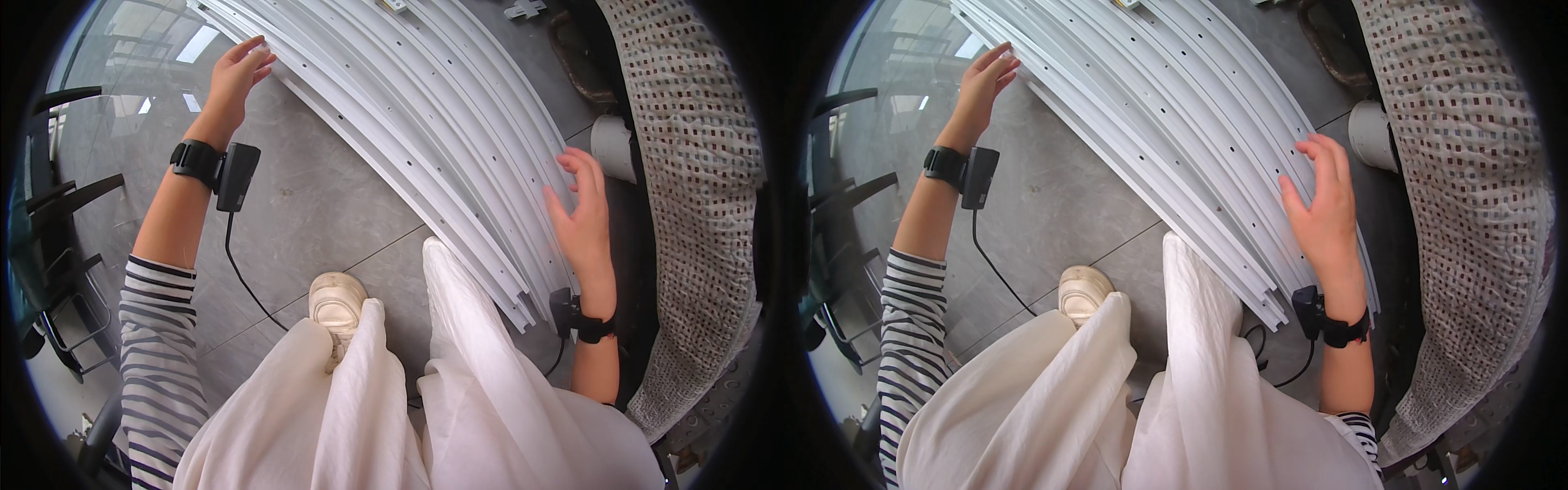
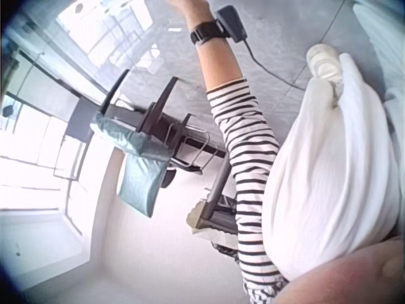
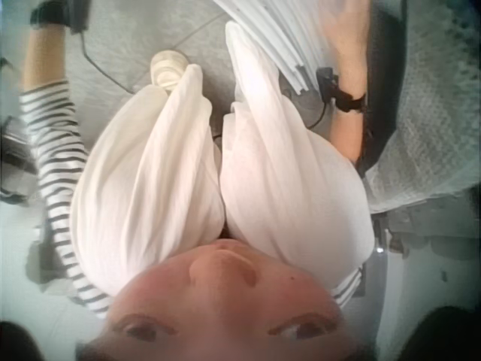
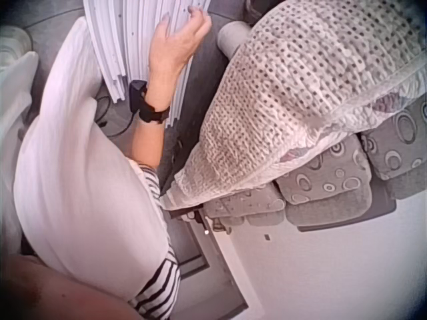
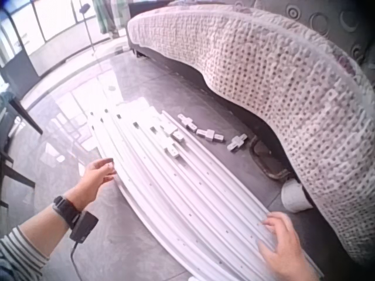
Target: The person assembles a white metal frame by repeatedly picking up long rails and small white plastic connectors. They insert the connectors into the rails and place the assembled pieces onto a patterned quilt on the floor. The process involves handling multiple identical components one by one.
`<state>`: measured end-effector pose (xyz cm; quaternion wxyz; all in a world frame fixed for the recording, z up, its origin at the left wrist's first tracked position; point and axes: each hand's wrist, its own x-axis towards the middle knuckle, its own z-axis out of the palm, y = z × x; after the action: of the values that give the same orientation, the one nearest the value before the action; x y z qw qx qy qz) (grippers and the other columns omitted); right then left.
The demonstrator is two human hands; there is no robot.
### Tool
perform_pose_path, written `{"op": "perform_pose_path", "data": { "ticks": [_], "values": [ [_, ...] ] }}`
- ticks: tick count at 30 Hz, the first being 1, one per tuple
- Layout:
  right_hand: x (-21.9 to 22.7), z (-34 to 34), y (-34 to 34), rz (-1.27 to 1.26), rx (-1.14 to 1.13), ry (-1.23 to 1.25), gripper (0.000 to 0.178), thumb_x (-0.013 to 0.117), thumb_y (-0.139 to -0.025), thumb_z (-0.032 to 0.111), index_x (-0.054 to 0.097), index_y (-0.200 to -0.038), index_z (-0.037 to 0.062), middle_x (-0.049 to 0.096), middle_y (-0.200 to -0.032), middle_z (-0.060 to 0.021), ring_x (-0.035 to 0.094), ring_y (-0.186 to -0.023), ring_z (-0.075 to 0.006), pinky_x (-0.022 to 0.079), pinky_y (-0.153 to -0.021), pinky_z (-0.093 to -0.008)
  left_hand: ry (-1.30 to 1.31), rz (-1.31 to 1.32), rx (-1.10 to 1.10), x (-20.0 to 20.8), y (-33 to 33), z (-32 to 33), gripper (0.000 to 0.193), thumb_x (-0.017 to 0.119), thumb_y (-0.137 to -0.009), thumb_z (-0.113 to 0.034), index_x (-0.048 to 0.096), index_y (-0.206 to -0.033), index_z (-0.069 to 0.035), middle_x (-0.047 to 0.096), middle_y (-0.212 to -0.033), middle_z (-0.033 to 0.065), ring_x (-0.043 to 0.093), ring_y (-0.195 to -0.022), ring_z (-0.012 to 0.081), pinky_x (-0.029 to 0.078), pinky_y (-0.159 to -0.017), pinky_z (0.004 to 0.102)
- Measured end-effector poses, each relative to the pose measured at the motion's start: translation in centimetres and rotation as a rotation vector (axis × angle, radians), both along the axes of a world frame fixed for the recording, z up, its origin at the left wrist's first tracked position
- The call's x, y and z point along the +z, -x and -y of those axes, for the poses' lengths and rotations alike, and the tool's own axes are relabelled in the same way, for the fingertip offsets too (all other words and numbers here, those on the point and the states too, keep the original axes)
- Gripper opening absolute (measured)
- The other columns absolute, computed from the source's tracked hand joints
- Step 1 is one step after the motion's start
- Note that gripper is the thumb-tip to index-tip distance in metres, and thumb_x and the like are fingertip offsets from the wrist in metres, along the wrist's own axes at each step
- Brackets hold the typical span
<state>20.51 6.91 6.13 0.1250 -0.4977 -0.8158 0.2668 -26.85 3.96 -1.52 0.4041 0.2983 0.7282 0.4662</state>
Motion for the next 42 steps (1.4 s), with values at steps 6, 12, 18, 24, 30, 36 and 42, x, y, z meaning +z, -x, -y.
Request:
{"op": "perform_pose_path", "data": {
  "ticks": [6,12,18,24,30,36,42],
  "values": [
    [-4.3,-6.9,-3.4,0.110,-0.010,0.086,0.039,0.062,-0.089,0.015,0.053,-0.123,-0.0023,0.056,-0.124,-0.0194,0.056,-0.115,-0.0332,0.044,-0.098,-0.0385,0.009,-0.270,-0.084,-0.8,-6.2,2.1,0.048,0.066,-0.088,-0.014,0.056,-0.135,-0.007,0.041,-0.148,0.0099,0.063,-0.096,0.0122,0.048,-0.088,0.0270],
    [-6.7,-9.4,-1.2,0.095,-0.032,0.198,0.042,0.057,-0.095,0.028,0.057,-0.120,-0.0043,0.060,-0.119,-0.0213,0.058,-0.112,-0.0349,0.045,-0.097,-0.0374,-0.102,-0.740,-0.255,1.4,-9.1,0.9,0.039,0.065,-0.084,-0.013,0.062,-0.123,-0.012,0.041,-0.141,0.0110,0.055,-0.096,0.0138,0.048,-0.090,0.0315],
    [-8.2,-11.2,-0.5,0.159,-0.012,0.177,0.037,0.061,-0.093,0.033,0.063,-0.106,-0.0021,0.062,-0.106,-0.0193,0.060,-0.098,-0.0339,0.047,-0.086,-0.0393,-0.219,-0.944,-0.450,2.4,-9.0,-5.9,0.046,0.066,-0.084,-0.014,0.051,-0.126,-0.004,0.042,-0.138,0.0219,0.047,-0.117,0.0354,0.042,-0.101,0.0419],
    [-8.6,-10.9,-0.3,0.153,0.022,-0.009,0.033,0.067,-0.089,0.029,0.063,-0.099,-0.0023,0.063,-0.096,-0.0169,0.060,-0.090,-0.0327,0.048,-0.078,-0.0397,-0.200,-1.032,-0.658,2.8,-8.2,-10.6,0.069,0.069,-0.082,-0.016,0.038,-0.143,-0.006,0.034,-0.146,0.0268,0.036,-0.133,0.0441,0.035,-0.112,0.0451],
    [-8.0,-10.4,-0.1,0.035,0.012,0.016,0.027,0.070,-0.086,0.020,0.062,-0.098,-0.0025,0.062,-0.096,-0.0163,0.060,-0.090,-0.0310,0.048,-0.080,-0.0378,-0.143,-1.087,-0.715,2.6,-8.7,-10.1,0.064,0.069,-0.082,-0.012,0.041,-0.140,-0.006,0.046,-0.131,0.0224,0.046,-0.121,0.0410,0.042,-0.103,0.0452],
    [-8.4,-8.7,-0.4,-0.096,-0.145,-0.179,0.026,0.067,-0.089,0.020,0.060,-0.100,-0.0019,0.064,-0.097,-0.0157,0.061,-0.087,-0.0295,0.048,-0.079,-0.0378,-0.278,-1.132,-0.700,2.4,-8.1,-9.9,0.039,0.069,-0.082,-0.011,0.053,-0.117,-0.003,0.051,-0.120,0.0212,0.050,-0.113,0.0398,0.045,-0.096,0.0452],
    [-3.2,-6.4,-0.7,-0.117,-0.189,-0.030,0.026,0.059,-0.096,0.022,0.059,-0.108,-0.0008,0.066,-0.086,-0.0148,0.058,-0.070,-0.0242,0.049,-0.070,-0.0352,-0.147,-0.936,-0.589,1.6,-7.8,-8.9,0.033,0.069,-0.084,-0.012,0.053,-0.111,0.000,0.057,-0.108,0.0204,0.056,-0.102,0.0379,0.047,-0.086,0.0438]
  ]
}}
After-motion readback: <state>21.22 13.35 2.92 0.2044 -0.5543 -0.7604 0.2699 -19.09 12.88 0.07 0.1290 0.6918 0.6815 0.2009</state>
